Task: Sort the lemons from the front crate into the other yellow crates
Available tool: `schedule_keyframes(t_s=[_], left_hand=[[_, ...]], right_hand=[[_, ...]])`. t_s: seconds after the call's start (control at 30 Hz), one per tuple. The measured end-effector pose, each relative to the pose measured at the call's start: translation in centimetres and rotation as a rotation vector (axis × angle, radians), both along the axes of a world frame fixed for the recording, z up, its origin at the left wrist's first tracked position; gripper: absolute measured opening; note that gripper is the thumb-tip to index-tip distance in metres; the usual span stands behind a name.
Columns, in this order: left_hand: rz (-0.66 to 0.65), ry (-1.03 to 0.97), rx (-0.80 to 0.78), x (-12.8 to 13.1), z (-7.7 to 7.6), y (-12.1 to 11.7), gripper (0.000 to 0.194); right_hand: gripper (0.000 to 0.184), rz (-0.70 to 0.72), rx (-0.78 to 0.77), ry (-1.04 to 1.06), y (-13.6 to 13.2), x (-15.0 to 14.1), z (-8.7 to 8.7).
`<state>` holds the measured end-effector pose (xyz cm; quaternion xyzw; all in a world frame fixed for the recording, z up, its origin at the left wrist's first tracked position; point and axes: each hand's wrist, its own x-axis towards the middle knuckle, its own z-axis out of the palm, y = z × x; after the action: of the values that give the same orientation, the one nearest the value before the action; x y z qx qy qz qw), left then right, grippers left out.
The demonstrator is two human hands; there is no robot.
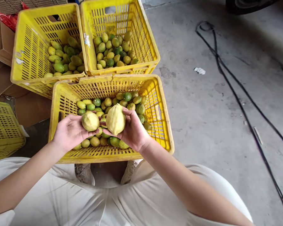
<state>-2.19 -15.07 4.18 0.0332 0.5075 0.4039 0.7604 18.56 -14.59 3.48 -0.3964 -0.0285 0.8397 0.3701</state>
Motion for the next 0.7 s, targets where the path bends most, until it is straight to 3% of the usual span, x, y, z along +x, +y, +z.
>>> schedule_keyframes(t_s=[0.1, 0.27, 0.43, 0.53, 0.7], left_hand=[[-0.029, -0.025, 0.004, 0.04, 0.04, -0.05, 0.036], [-0.074, 0.009, 0.134, -0.12, -0.56, -0.34, 0.023], [-0.155, -0.011, 0.202, -0.26, -0.54, -0.34, 0.035], [-0.175, 0.002, 0.208, -0.19, -0.38, -0.29, 0.034], [-0.159, -0.032, 0.167, 0.04, -0.37, -0.51, 0.038]], right_hand=[[0.028, -0.002, 0.017, 0.011, 0.0, -0.1, 0.19], [0.031, -0.034, 0.054, -0.05, -0.13, -0.23, 0.15], [0.035, -0.007, 0.035, -0.066, -0.31, -0.12, 0.01], [0.029, 0.041, 0.023, -0.067, -0.32, -0.04, -0.18], [0.023, -0.009, -0.016, -0.026, -0.1, -0.07, -0.27]])
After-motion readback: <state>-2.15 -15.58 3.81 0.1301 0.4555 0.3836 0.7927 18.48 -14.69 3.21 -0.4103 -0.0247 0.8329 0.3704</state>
